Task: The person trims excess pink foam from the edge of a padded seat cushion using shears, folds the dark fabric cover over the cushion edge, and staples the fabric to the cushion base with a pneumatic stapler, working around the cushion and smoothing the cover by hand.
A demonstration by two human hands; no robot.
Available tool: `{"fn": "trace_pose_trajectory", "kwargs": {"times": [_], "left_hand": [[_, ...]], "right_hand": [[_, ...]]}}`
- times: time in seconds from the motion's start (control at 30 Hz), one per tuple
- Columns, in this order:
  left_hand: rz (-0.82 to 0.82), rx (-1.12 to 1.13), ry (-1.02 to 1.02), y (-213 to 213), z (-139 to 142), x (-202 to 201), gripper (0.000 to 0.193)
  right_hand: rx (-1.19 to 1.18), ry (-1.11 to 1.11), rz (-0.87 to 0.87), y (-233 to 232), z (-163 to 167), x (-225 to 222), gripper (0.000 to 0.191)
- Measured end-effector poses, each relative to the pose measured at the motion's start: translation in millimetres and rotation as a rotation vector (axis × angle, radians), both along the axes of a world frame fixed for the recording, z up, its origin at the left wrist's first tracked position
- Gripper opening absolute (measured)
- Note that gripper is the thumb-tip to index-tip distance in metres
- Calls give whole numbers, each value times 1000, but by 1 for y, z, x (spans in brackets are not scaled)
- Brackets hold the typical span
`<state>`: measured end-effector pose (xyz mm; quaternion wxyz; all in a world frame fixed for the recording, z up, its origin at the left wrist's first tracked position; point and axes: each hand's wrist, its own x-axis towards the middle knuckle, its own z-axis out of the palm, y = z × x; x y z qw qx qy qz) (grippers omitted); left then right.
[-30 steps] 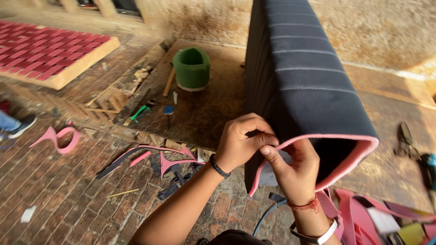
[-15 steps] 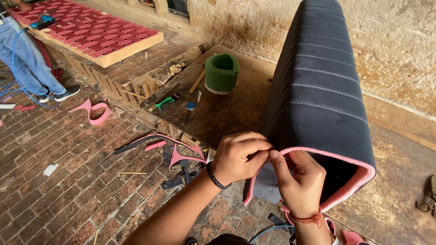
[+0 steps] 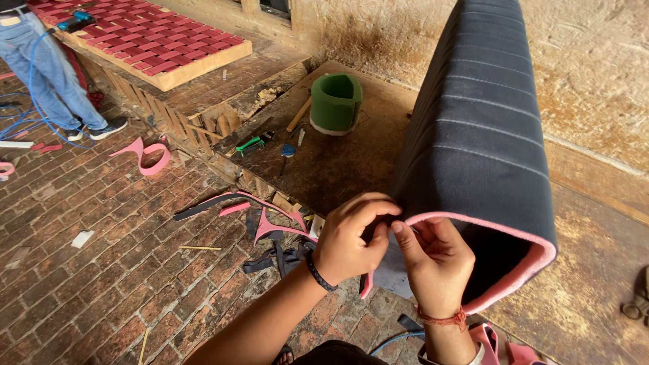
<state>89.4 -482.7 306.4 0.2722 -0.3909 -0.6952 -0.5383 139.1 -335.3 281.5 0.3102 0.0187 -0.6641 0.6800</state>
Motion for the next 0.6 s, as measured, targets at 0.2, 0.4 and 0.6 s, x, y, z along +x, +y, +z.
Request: {"fn": "trace_pose_trajectory", "kwargs": {"times": [0.2, 0.4, 0.6], "left_hand": [[-22, 23, 59, 1, -8, 4, 24], [-50, 25, -104, 8, -19, -2, 7], [-255, 53, -362, 20, -35, -27, 3]], "right_hand": [[-73, 34, 3, 6, -5, 5, 25], [-89, 40, -3, 2, -7, 15, 29], [121, 6, -116, 0, 4, 17, 29]]}}
